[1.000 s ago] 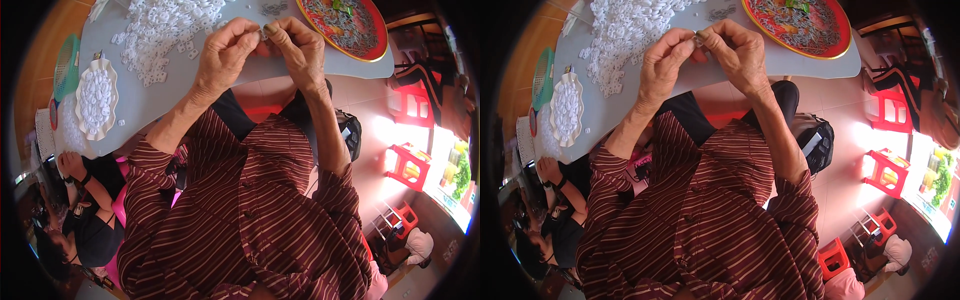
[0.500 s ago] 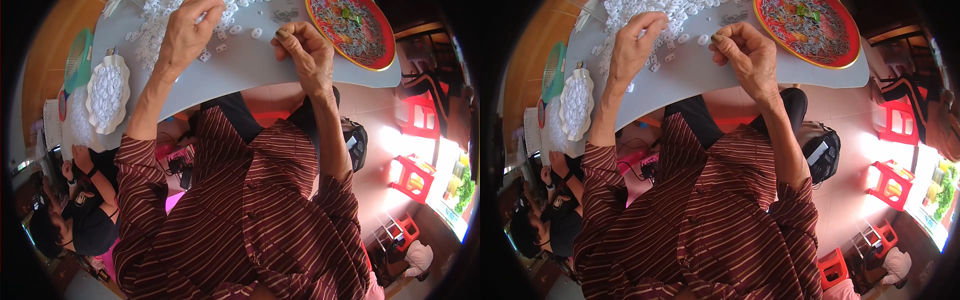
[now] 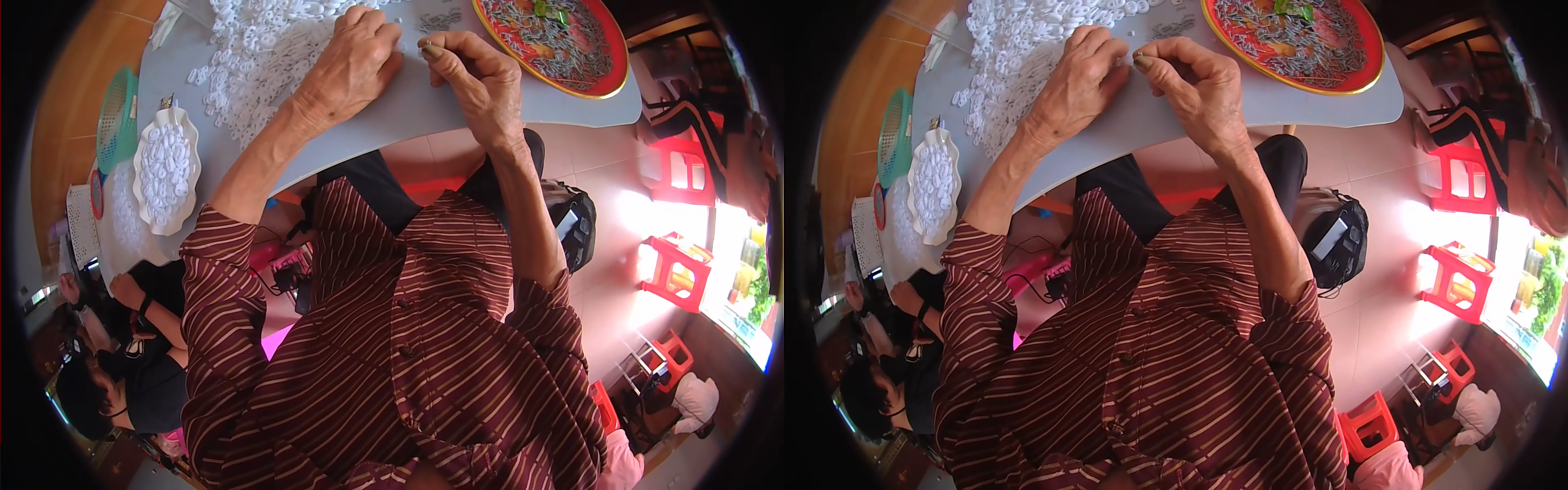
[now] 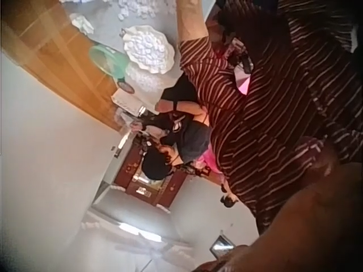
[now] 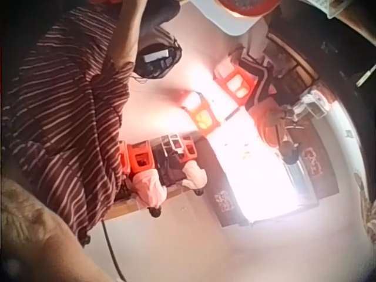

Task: Assembling small white plastic components at a table.

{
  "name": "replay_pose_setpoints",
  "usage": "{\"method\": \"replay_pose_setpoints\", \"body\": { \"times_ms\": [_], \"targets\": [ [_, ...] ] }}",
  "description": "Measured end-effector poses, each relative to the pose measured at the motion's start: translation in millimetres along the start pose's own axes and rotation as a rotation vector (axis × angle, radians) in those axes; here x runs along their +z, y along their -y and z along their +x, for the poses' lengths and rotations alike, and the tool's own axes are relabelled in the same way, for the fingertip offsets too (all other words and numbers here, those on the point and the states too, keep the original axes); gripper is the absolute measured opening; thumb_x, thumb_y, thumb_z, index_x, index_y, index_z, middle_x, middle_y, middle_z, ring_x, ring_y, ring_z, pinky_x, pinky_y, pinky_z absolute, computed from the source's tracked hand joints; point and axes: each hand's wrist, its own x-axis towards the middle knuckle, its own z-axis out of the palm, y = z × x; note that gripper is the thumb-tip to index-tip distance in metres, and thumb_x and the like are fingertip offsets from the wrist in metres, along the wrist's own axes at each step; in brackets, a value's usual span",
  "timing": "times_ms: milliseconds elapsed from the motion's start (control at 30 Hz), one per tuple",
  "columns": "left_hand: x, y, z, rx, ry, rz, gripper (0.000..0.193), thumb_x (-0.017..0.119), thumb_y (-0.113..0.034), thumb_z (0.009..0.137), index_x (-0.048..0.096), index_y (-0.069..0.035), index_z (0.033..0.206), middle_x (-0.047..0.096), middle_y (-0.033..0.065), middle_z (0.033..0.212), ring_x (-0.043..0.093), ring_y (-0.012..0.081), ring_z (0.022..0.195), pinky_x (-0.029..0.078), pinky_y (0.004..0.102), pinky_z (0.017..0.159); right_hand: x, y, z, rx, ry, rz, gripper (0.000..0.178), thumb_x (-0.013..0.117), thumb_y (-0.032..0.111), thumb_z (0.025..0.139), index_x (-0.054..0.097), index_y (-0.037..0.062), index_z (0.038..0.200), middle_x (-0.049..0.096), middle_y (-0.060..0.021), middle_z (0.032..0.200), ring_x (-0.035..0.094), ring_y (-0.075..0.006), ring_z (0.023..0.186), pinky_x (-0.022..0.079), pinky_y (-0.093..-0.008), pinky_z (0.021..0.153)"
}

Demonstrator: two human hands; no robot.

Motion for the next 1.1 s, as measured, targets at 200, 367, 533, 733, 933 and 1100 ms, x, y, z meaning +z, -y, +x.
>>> {"method": "replay_pose_setpoints", "body": {
  "times_ms": [200,367,533,733,933,1100],
  "targets": [
    [-8.7,-6.4,-4.5,-0.551,0.019,-0.986,0.018,0.057,-0.015,0.089,0.062,0.001,0.095,0.063,0.0048,0.088,0.061,0.0137,0.083,0.045,0.0259,0.076,-3.0,-0.7,-1.4,-0.003,0.021,0.063,0.012,0.065,0.008,0.086,0.066,-0.0011,0.093,0.061,0.0008,0.070,0.053,-0.0048,0.063,0.046,-0.0192,0.059],
    [-9.5,-2.1,-6.2,-0.654,0.017,-1.407,0.022,0.056,-0.013,0.090,0.060,0.002,0.105,0.061,0.0046,0.091,0.056,0.0122,0.085,0.044,0.0273,0.081,-1.5,0.3,-1.6,-0.033,0.046,0.075,0.014,0.064,0.007,0.086,0.064,-0.0013,0.097,0.062,-0.0003,0.075,0.054,-0.0055,0.065,0.047,-0.0198,0.061],
    [-11.3,-3.3,-4.7,-0.683,0.014,-1.479,0.025,0.057,-0.014,0.089,0.059,0.003,0.107,0.060,0.0046,0.091,0.056,0.0116,0.085,0.042,0.0265,0.083,0.5,2.9,-3.1,-0.005,0.008,0.114,0.019,0.064,0.006,0.086,0.062,-0.0011,0.104,0.064,-0.0018,0.081,0.055,-0.0063,0.067,0.048,-0.0205,0.063],
    [-13.6,-11.6,-5.1,-0.610,0.126,-1.198,0.026,0.056,-0.016,0.089,0.059,0.001,0.108,0.059,0.0032,0.084,0.054,0.0087,0.078,0.043,0.0226,0.075,-3.3,2.2,-1.8,0.019,0.033,0.054,0.018,0.062,0.007,0.087,0.064,-0.0016,0.103,0.063,-0.0019,0.078,0.054,-0.0060,0.068,0.047,-0.0202,0.063],
    [-11.0,-25.6,-0.2,-0.634,0.047,-1.109,0.028,0.055,-0.018,0.091,0.058,0.001,0.110,0.058,0.0033,0.085,0.053,0.0090,0.077,0.043,0.0225,0.073,-0.5,0.3,-3.0,-0.033,0.032,0.052,0.017,0.063,0.008,0.088,0.065,-0.0021,0.100,0.063,-0.0011,0.076,0.052,-0.0051,0.067,0.046,-0.0200,0.062],
    [-0.6,-16.9,-4.2,-0.554,-0.080,-1.305,0.021,0.051,-0.010,0.091,0.056,0.001,0.108,0.057,0.0034,0.092,0.054,0.0116,0.080,0.044,0.0241,0.075,-2.8,0.1,-2.4,-0.024,0.028,0.082,0.014,0.062,0.007,0.088,0.065,-0.0025,0.097,0.063,-0.0013,0.077,0.053,-0.0049,0.068,0.046,-0.0198,0.062]
  ]
}}
